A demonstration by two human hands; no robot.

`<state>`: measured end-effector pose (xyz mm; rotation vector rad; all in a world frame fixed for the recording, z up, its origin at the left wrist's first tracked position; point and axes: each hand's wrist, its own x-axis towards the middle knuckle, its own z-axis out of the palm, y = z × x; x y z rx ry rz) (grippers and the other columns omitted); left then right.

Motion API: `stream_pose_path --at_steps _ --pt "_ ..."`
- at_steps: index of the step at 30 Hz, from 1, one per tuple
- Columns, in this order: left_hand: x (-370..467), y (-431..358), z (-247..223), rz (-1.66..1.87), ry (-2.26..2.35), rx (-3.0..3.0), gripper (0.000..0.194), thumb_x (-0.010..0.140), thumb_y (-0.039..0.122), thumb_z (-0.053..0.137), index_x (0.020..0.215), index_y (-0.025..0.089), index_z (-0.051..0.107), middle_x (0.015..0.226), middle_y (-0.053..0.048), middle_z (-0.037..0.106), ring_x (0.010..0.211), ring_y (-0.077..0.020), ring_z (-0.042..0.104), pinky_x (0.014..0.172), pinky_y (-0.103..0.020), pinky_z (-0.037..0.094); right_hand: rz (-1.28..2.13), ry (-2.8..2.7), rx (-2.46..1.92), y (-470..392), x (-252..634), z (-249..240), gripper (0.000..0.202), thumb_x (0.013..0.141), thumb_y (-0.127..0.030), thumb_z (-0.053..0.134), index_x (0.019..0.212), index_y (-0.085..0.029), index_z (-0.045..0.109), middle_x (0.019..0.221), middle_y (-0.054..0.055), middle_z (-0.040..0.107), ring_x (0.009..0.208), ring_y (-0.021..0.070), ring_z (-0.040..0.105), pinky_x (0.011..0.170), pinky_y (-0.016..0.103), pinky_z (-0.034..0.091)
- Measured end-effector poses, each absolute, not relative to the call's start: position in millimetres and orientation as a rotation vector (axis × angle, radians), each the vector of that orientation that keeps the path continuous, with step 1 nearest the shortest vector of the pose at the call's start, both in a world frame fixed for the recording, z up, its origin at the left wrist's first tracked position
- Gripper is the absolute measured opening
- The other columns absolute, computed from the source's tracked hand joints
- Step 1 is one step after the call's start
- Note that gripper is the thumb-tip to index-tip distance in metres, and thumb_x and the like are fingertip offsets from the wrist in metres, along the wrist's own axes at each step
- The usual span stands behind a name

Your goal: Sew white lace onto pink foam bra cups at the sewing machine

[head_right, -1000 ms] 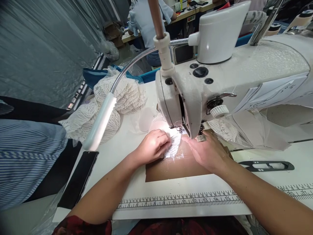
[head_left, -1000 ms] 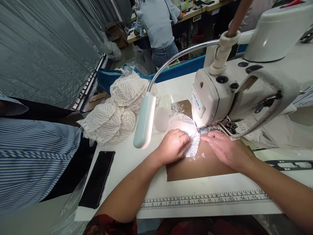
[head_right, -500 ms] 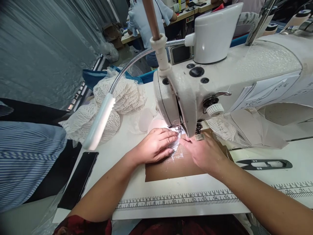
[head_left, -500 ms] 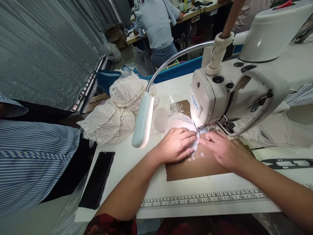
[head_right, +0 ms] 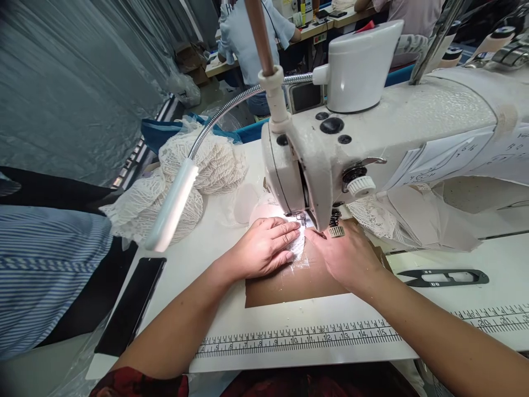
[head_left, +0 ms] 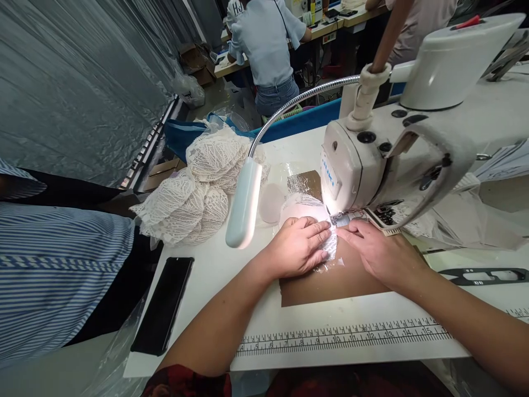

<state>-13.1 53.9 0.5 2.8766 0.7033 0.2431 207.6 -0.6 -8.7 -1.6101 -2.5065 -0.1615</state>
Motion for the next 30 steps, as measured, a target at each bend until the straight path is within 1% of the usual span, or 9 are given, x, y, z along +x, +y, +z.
stream_pose_path --at_steps 4,7,12,14,17,23,25,30 --pt "-12.9 54.4 -2.6 0.269 0.720 2.878 0.047 0.098 0.040 0.040 0.130 0.011 0.057 0.139 -0.014 0.055 0.115 -0.0301 0.051 0.091 -0.044 0.041 -0.101 -2.493 -1.714 0.3 209.7 -14.6 0.056 0.077 -0.001 0.045 0.122 -0.029 0.065 0.090 0.005 0.066 0.064 0.0174 0.047 0.060 0.033 0.031" --pt "-14.4 54.5 -3.4 0.292 0.716 2.882 0.044 0.098 0.039 0.041 0.128 0.011 0.058 0.138 -0.014 0.055 0.116 -0.0295 0.052 0.090 -0.044 0.041 -0.005 -2.483 -1.722 -1.4 215.5 -20.6 0.057 0.079 -0.004 0.046 0.127 -0.032 0.061 0.097 0.006 0.066 0.068 0.0174 0.050 0.058 0.031 0.029" --pt "-16.9 53.8 -2.1 0.311 0.646 2.836 0.036 0.096 0.032 0.042 0.121 0.014 0.062 0.132 -0.012 0.060 0.113 -0.0263 0.053 0.093 -0.042 0.040 0.066 -2.531 -1.410 -4.0 227.2 -26.7 0.057 0.078 -0.001 0.044 0.124 -0.030 0.060 0.105 0.004 0.063 0.079 0.0178 0.050 0.062 0.030 0.030" --pt "-17.2 53.3 -1.9 0.325 0.621 2.816 0.035 0.096 0.029 0.043 0.121 0.015 0.062 0.127 -0.012 0.062 0.111 -0.0250 0.054 0.093 -0.041 0.040 0.081 -2.555 -1.278 -3.7 229.9 -26.3 0.057 0.075 0.000 0.043 0.122 -0.028 0.061 0.103 0.005 0.061 0.083 0.0187 0.050 0.063 0.029 0.029" --pt "-17.4 52.2 -2.6 0.349 0.599 2.813 0.033 0.096 0.027 0.042 0.121 0.016 0.062 0.117 -0.012 0.065 0.104 -0.0231 0.054 0.090 -0.040 0.041 0.127 -2.598 -1.132 -3.0 231.1 -24.6 0.056 0.073 0.002 0.043 0.118 -0.025 0.061 0.093 0.004 0.058 0.082 0.0189 0.047 0.063 0.029 0.029" --pt "-18.0 51.0 -4.6 0.325 0.578 2.870 0.030 0.097 0.025 0.042 0.119 0.019 0.062 0.098 -0.009 0.063 0.087 -0.0194 0.052 0.082 -0.036 0.041 0.136 -2.615 -1.069 -4.3 230.9 -25.9 0.054 0.074 0.003 0.042 0.117 -0.024 0.060 0.090 0.004 0.057 0.083 0.0189 0.046 0.067 0.029 0.032" --pt "-18.2 51.1 -4.7 0.305 0.573 2.880 0.030 0.098 0.025 0.041 0.118 0.021 0.062 0.095 -0.008 0.062 0.084 -0.0184 0.050 0.081 -0.035 0.041 0.127 -2.613 -1.075 -4.8 231.2 -26.6 0.050 0.076 0.003 0.042 0.114 -0.024 0.062 0.088 0.004 0.056 0.082 0.0187 0.046 0.068 0.029 0.033" --pt "-17.6 50.6 -3.2 0.233 0.575 2.908 0.030 0.098 0.027 0.041 0.120 0.025 0.062 0.094 -0.007 0.061 0.081 -0.0176 0.048 0.080 -0.034 0.039 0.144 -2.595 -1.079 -5.6 231.4 -25.4 0.046 0.081 0.000 0.043 0.114 -0.024 0.064 0.086 0.004 0.058 0.078 0.0177 0.047 0.068 0.029 0.034"
